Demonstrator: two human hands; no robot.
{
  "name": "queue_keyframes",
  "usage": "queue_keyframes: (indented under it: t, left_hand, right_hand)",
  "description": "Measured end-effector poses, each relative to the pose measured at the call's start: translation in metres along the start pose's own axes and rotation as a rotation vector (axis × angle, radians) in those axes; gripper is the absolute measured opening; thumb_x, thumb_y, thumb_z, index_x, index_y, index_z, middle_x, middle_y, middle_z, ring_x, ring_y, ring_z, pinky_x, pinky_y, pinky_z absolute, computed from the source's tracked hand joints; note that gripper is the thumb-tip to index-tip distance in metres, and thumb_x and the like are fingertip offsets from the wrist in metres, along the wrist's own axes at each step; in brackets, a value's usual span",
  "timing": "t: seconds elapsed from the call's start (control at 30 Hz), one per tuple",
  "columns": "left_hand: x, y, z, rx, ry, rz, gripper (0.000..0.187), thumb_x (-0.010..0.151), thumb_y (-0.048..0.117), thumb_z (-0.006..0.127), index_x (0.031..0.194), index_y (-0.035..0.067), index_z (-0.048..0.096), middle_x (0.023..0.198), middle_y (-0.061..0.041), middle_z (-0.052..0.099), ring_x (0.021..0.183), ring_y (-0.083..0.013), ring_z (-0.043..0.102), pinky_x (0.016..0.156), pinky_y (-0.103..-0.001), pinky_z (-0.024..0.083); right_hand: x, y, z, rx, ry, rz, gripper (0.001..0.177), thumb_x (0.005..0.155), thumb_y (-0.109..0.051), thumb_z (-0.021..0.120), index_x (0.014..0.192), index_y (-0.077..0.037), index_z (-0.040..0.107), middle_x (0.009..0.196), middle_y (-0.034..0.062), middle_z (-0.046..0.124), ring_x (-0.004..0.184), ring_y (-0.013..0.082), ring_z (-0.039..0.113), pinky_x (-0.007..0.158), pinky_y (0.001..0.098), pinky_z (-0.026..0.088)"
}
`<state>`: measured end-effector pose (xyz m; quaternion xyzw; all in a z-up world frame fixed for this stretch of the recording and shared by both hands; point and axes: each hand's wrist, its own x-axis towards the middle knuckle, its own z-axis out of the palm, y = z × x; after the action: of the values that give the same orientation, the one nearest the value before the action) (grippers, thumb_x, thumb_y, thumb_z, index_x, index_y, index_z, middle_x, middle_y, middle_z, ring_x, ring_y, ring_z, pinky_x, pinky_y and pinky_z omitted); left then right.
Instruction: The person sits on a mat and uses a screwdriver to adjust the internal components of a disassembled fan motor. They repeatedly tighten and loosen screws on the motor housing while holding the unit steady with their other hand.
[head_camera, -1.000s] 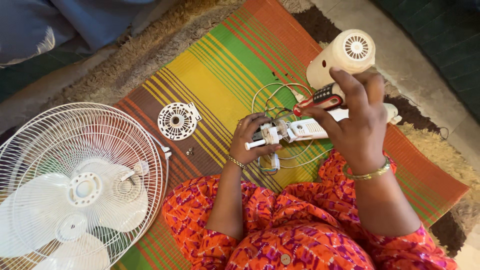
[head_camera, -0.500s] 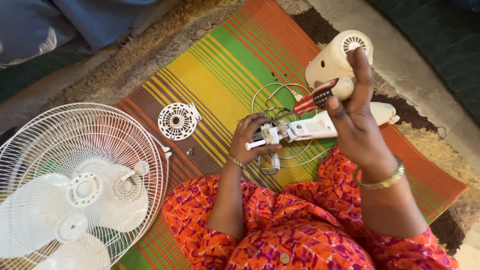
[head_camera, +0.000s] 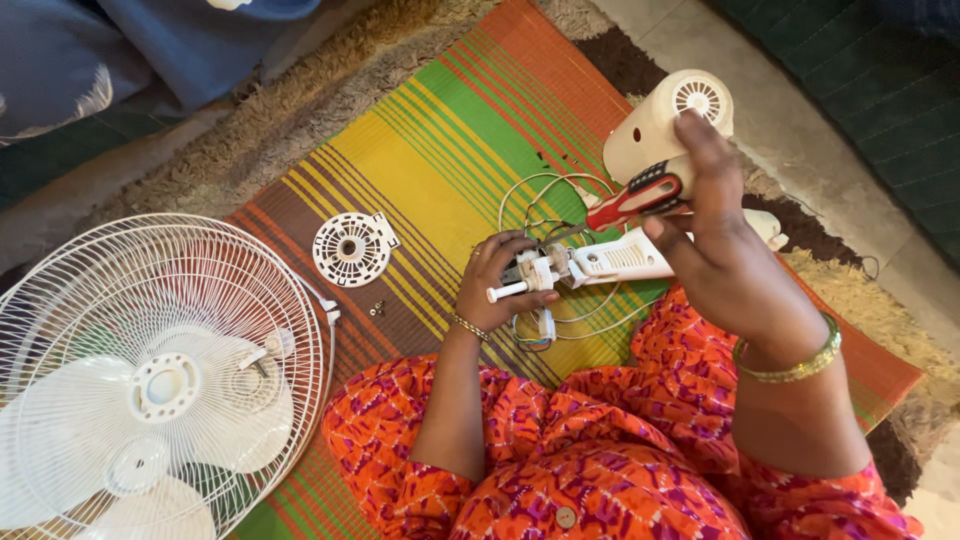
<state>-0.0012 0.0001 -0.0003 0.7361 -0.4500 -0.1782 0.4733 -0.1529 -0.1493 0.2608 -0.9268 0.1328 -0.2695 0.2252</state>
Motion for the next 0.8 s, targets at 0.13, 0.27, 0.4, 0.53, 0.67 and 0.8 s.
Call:
queue_keyframes:
  t: [0.13, 0.27, 0.4, 0.53, 0.67, 0.8]
  left_hand:
    - [0.001, 0.0, -0.001, -0.02, 0.03, 0.033, 0.083, 0.061, 0.06, 0.09, 0.129, 0.018, 0.068, 0.141, -0.011, 0.06, 0.133, -0.0341, 0.056, 0.11, -0.048, 0.046]
    - [0.002, 0.002, -0.001, -0.008, 0.022, 0.021, 0.084, 0.059, 0.06, 0.091, 0.128, 0.018, 0.068, 0.141, -0.011, 0.06, 0.132, -0.0344, 0.056, 0.109, -0.048, 0.046]
    - [0.001, 0.001, -0.001, -0.02, 0.02, 0.016, 0.083, 0.059, 0.06, 0.091, 0.127, 0.018, 0.068, 0.141, -0.011, 0.06, 0.131, -0.0336, 0.056, 0.109, -0.048, 0.047]
    - [0.002, 0.001, 0.001, -0.007, 0.011, 0.004, 0.084, 0.058, 0.061, 0.091, 0.127, 0.017, 0.069, 0.14, -0.012, 0.059, 0.132, -0.0349, 0.055, 0.108, -0.049, 0.045]
    - [0.002, 0.002, -0.001, -0.007, 0.021, 0.02, 0.084, 0.06, 0.061, 0.091, 0.127, 0.017, 0.068, 0.14, -0.012, 0.06, 0.132, -0.034, 0.056, 0.109, -0.049, 0.046]
    - [0.001, 0.004, -0.002, -0.011, 0.03, 0.032, 0.084, 0.06, 0.061, 0.091, 0.127, 0.016, 0.069, 0.14, -0.012, 0.06, 0.132, -0.0347, 0.056, 0.109, -0.049, 0.046]
  right_hand:
    - [0.002, -0.014, -0.003, -0.204, -0.222, 0.335, 0.052, 0.099, -0.024, 0.058, 0.149, -0.014, 0.048, 0.122, 0.0149, 0.065, 0.103, 0.0281, 0.073, 0.088, 0.0407, 0.058]
    - [0.007, -0.012, 0.001, -0.441, -0.173, 0.391, 0.042, 0.105, -0.026, 0.065, 0.14, -0.007, 0.051, 0.117, 0.0173, 0.068, 0.101, 0.036, 0.069, 0.083, 0.0458, 0.054]
    - [0.001, -0.002, -0.008, 0.056, -0.095, -0.089, 0.049, 0.107, -0.026, 0.059, 0.145, 0.003, 0.044, 0.14, 0.0323, 0.045, 0.113, 0.0377, 0.062, 0.09, 0.0389, 0.054]
    - [-0.007, -0.009, -0.005, -0.137, -0.079, 0.049, 0.029, 0.102, -0.022, 0.062, 0.127, -0.007, 0.062, 0.122, 0.0202, 0.064, 0.098, 0.0367, 0.069, 0.077, 0.0427, 0.055]
    - [0.003, -0.013, 0.002, -0.481, -0.246, 0.464, 0.047, 0.095, -0.047, 0.071, 0.124, -0.011, 0.065, 0.102, 0.0121, 0.07, 0.086, 0.0335, 0.072, 0.073, 0.0443, 0.054]
    - [0.002, -0.011, -0.002, -0.318, -0.048, 0.165, 0.047, 0.106, -0.03, 0.069, 0.142, -0.004, 0.054, 0.126, 0.018, 0.063, 0.092, 0.04, 0.068, 0.073, 0.048, 0.053]
